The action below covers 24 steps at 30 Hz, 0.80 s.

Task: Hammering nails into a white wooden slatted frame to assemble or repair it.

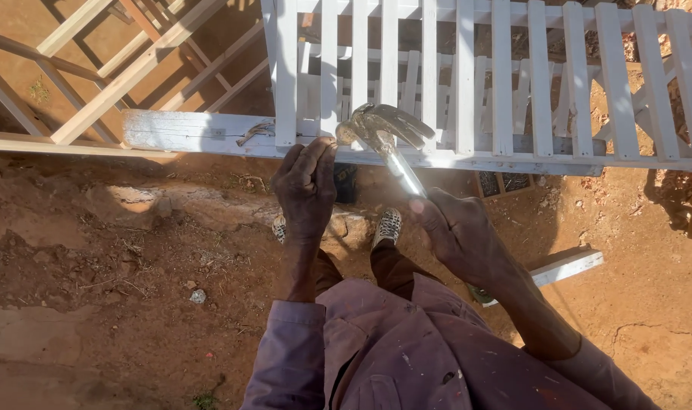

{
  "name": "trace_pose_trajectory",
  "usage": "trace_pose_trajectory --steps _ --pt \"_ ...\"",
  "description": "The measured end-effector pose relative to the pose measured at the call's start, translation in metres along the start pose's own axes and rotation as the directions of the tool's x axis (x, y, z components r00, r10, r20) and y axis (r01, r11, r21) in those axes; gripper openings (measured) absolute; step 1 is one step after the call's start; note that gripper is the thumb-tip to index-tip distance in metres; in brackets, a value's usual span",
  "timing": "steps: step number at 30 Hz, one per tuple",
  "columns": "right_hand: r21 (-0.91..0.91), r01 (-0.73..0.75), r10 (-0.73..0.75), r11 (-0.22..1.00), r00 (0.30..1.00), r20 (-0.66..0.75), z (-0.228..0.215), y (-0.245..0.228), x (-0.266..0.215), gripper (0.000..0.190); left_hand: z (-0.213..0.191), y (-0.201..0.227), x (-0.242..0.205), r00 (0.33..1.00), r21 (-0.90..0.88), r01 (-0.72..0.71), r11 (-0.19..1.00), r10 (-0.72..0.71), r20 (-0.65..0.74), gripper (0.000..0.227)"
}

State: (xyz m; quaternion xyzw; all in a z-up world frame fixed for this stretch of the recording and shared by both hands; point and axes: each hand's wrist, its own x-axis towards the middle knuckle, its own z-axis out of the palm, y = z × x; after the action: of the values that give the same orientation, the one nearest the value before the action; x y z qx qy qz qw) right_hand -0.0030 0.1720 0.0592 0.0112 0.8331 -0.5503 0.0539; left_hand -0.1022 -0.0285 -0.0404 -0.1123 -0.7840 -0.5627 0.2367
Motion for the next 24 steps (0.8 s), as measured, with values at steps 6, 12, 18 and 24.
trace_pose_trajectory --steps 6,12,18,24 --pt "0.225 -0.049 0.064 0.973 0.996 -0.063 0.0 0.024 -0.021 0.046 -0.017 0.0 -0.039 0.827 -0.137 0.486 0.863 -0.504 -0.249 0.022" --pt "0.259 -0.022 0.036 0.966 0.998 -0.048 0.002 0.026 -0.02 0.043 -0.009 0.033 -0.001 0.413 -0.245 0.888 0.39 -0.91 0.049 0.069" --pt "0.182 0.062 -0.057 0.981 0.998 -0.033 -0.003 0.01 -0.009 0.049 -0.017 0.05 -0.001 0.798 0.082 0.601 0.795 -0.593 -0.103 0.027" --pt "0.215 0.039 -0.038 0.976 0.999 -0.009 -0.002 0.016 -0.011 0.051 -0.006 0.034 0.008 0.955 0.096 0.29 0.952 -0.294 0.036 0.012"
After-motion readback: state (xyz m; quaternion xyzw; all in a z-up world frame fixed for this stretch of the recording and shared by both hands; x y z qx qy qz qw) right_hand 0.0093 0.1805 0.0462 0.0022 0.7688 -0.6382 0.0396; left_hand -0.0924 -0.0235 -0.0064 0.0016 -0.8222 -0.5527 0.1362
